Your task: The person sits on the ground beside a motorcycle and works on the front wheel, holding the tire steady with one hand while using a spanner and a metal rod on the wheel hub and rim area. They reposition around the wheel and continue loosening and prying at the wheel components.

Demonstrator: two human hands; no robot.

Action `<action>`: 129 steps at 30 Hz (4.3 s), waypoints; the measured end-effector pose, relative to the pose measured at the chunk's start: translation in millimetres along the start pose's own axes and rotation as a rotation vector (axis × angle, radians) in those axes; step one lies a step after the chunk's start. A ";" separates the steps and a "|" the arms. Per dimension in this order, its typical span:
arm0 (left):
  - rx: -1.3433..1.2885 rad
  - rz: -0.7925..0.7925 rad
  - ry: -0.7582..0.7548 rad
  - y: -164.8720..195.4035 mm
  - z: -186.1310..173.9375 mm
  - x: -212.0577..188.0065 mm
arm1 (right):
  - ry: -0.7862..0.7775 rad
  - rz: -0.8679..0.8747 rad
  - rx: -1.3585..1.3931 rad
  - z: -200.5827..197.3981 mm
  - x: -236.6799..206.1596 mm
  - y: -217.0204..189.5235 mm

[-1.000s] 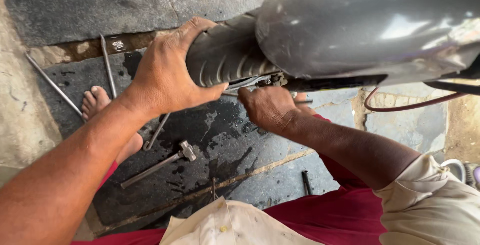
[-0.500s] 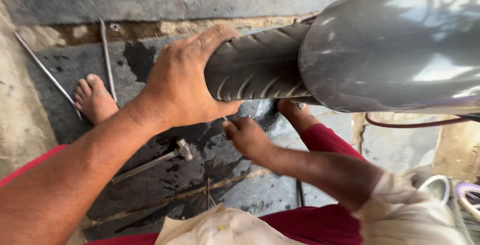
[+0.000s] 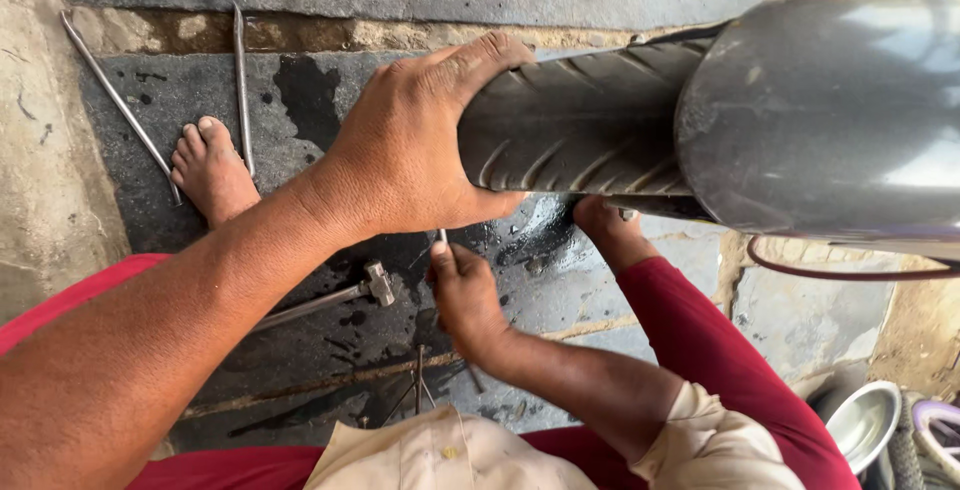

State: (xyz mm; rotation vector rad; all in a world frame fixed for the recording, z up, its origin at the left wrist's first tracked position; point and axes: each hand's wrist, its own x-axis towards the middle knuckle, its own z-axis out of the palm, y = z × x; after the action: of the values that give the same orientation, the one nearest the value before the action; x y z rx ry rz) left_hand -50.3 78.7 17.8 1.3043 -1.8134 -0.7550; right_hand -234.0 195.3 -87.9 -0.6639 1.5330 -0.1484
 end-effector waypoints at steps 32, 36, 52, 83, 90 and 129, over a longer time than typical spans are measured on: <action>0.192 0.159 0.187 -18.1 18.5 -18.1 | 0.301 -0.855 -0.311 26.1 127.6 48.5; 0.245 0.211 0.303 -26.2 31.5 -39.1 | 0.329 -1.041 -0.677 -9.0 110.8 38.0; 0.182 0.107 0.300 -10.6 37.2 -46.6 | -0.604 -0.998 0.751 -37.7 22.3 -111.7; 0.130 0.068 0.278 -23.6 22.4 -40.2 | 0.302 -0.027 -1.057 -97.1 127.8 125.7; 0.188 0.091 0.212 -21.1 8.8 -21.3 | 0.315 -0.053 -0.887 -90.7 123.9 119.6; 0.090 0.052 0.111 -22.9 7.5 -9.4 | -0.109 -0.396 -1.493 -105.9 0.1 -128.7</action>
State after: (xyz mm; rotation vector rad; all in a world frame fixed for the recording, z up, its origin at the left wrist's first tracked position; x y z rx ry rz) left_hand -43.5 81.0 -7.0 1.3246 -1.8024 -0.5674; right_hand -294.1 57.8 -15.5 -2.0852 1.1803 0.8120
